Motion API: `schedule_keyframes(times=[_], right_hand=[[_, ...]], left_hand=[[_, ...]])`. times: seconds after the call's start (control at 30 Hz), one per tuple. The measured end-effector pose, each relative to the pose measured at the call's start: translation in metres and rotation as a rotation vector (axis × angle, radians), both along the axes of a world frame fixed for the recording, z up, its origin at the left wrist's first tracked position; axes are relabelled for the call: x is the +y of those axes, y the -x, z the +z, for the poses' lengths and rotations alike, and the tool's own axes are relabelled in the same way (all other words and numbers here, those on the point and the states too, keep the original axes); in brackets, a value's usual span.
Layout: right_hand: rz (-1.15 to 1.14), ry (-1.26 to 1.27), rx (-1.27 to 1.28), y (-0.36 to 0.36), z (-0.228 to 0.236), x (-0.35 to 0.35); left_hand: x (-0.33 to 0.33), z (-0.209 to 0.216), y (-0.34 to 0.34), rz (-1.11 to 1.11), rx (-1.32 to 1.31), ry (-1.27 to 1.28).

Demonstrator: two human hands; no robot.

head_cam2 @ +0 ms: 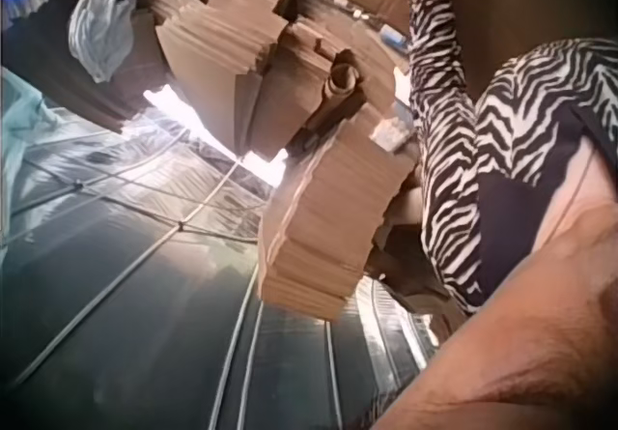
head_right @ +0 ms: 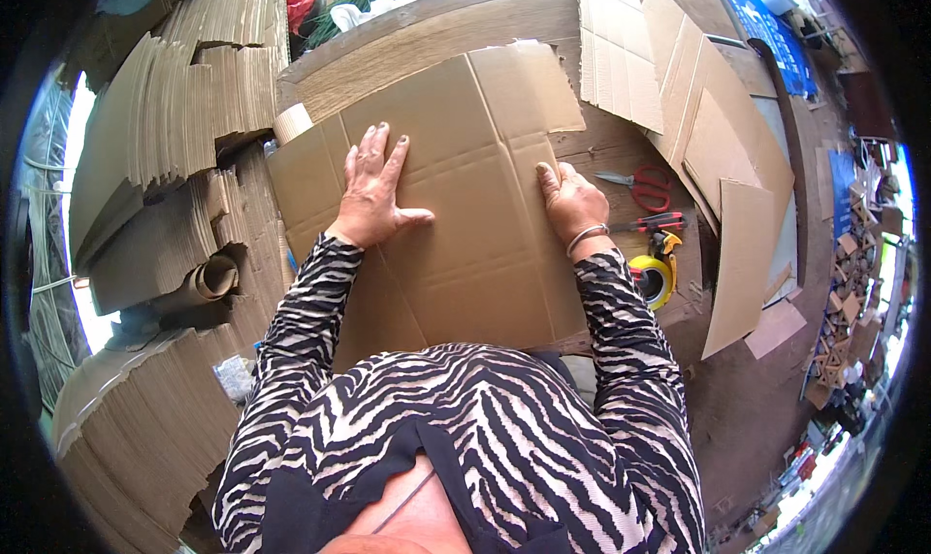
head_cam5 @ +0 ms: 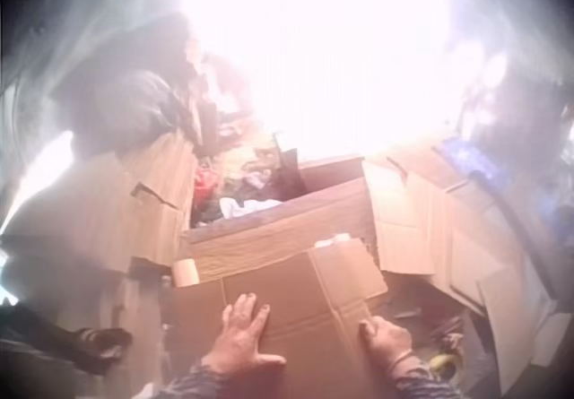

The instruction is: The person folds flat cardboard sheets into box shapes, tucks flaps, and secures seams with a tape dispenser. The person repeats this process for multiple boxes, stacking the finished units on the table.

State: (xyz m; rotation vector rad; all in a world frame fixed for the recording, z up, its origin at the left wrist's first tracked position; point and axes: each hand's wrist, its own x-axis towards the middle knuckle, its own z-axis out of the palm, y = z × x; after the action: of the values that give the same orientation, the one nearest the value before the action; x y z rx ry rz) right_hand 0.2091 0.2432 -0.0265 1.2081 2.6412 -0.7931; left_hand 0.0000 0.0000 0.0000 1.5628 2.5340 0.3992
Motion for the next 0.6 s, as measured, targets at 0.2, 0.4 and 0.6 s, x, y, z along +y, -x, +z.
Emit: schedule_keyframes(times=[0.2,0.4,0.6], right_hand=[[0.002,0.012,0.001,0.001,-0.003,-0.012],[0.009,-0.082,0.053,-0.003,-0.01,-0.001],[0.046,-0.119,0.081,0.0,0.003,0.001]], left_hand=[[0.027,0.015,0.007,-0.035,0.01,0.028],[0.035,-0.003,0.013,-0.044,-0.014,-0.01],[0.036,-0.012,0.019,-0.043,-0.098,-0.045]])
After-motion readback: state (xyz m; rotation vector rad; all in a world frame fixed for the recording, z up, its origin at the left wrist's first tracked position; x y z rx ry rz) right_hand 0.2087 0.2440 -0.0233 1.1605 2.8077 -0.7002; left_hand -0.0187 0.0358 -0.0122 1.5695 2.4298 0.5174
